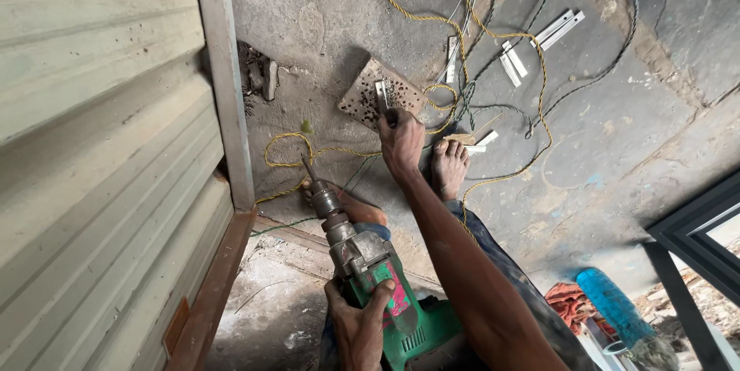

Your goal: The person sits on the floor of a workshop and drills holes into a small perforated wooden board using a green corded power drill. They reposition the board, change the drill bit, and continue drilling multiple holes across the board's surface.

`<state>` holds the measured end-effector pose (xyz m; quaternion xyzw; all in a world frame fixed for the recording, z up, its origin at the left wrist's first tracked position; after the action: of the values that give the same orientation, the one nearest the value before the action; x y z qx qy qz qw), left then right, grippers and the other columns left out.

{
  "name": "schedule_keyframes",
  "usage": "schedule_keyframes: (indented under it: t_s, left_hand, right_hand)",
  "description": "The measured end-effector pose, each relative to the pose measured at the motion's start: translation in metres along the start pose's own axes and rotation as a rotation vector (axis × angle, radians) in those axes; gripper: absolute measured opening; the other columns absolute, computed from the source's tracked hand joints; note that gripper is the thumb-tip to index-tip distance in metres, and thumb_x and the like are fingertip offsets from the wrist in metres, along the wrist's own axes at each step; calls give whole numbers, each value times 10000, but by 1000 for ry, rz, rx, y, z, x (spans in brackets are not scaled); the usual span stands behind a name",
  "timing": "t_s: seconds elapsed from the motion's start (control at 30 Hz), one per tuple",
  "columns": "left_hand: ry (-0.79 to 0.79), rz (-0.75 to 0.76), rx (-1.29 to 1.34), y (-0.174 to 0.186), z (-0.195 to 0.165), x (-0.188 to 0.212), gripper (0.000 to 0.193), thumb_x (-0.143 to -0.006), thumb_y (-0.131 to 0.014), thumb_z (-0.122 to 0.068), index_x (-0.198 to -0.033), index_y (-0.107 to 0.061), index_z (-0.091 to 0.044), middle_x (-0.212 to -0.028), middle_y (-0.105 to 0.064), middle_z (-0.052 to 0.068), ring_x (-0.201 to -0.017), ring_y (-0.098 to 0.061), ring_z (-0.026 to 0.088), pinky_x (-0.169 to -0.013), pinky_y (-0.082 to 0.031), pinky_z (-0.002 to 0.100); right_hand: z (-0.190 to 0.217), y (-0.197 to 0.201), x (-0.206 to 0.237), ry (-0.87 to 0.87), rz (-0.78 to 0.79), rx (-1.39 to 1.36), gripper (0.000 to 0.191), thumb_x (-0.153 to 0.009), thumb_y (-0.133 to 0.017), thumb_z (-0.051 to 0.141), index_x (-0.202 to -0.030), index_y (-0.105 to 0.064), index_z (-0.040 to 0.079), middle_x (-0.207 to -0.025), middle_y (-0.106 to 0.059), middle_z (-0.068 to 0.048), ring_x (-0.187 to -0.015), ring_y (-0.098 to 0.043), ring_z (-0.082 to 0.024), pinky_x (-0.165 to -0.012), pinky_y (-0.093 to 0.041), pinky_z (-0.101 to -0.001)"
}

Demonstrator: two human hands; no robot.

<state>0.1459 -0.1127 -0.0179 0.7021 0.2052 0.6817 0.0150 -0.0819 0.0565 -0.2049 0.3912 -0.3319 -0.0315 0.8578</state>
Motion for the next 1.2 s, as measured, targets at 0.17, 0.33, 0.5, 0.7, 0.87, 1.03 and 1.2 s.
schedule_keyframes:
  t_s: [0.17,0.33,0.5,0.7,0.87,1.03,1.2]
  left_hand:
    - [-7,-3,-9,-1,2,2,895,-619,-857,-235,-1326,-383,41,-1065,-598,203,-1003,-657,282,-911,-575,439]
    - [-56,8,-44,-3,-2,4,875,-627,-856,-220,-1330,-404,39,-1079,-597,195,-1020,-657,277,-920,-566,428]
    - [-64,-9,-1,-1,-2,7,865,-624,-855,-176,-1339,-416,34,-1108,-615,181,-1027,-640,264,-924,-539,421]
    - [-34,-10,54,0,2,6,864,-637,-850,-188,-1342,-405,38,-1103,-609,190,-1020,-647,263,-915,-560,414]
    - [40,-10,77,1,14,3,883,-643,-846,-203,-1363,-391,32,-1137,-593,207,-1046,-651,277,-940,-565,432]
    - [-89,4,65,2,11,-1,899,-642,-870,-224,-1356,-401,55,-1143,-612,220,-1069,-642,284,-949,-543,427]
    - [-172,-23,-55,5,13,-8,908,-619,-897,-255,-1331,-444,82,-1159,-658,217,-1056,-652,290,-941,-515,409]
  right_hand:
    - [-1,-4,0,28,64,166,252,-888,-718,297,-957,-755,57,-830,-749,-153,-631,-698,-296,-612,-536,-479]
    - [14,0,6,146,4,145,306,-918,-730,350,-915,-726,44,-891,-741,-162,-732,-695,-344,-644,-526,-505]
    - [10,-15,3,124,127,240,264,-925,-685,278,-954,-678,16,-928,-706,-164,-696,-696,-328,-567,-535,-497]
    - [29,-2,5,316,12,300,197,-928,-695,229,-935,-676,33,-892,-700,-157,-784,-695,-310,-574,-543,-464]
    - [44,2,8,428,-43,323,252,-854,-710,207,-1032,-654,37,-947,-694,-169,-829,-691,-349,-593,-557,-487]
    - [46,12,13,419,-102,313,194,-908,-701,206,-1012,-629,59,-933,-683,-146,-837,-703,-337,-620,-561,-496]
    - [50,15,14,446,-90,355,129,-939,-671,168,-1036,-647,86,-937,-700,-142,-788,-700,-342,-622,-563,-476]
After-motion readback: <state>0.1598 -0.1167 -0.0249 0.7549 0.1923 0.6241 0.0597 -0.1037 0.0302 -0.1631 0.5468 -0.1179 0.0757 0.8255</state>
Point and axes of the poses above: each hand's wrist, its own x-axis away from the middle knuckle, its own y-axis out of the back of the hand, z = x × y, the point moved 10 cm from there along -x, towards the middle knuckle
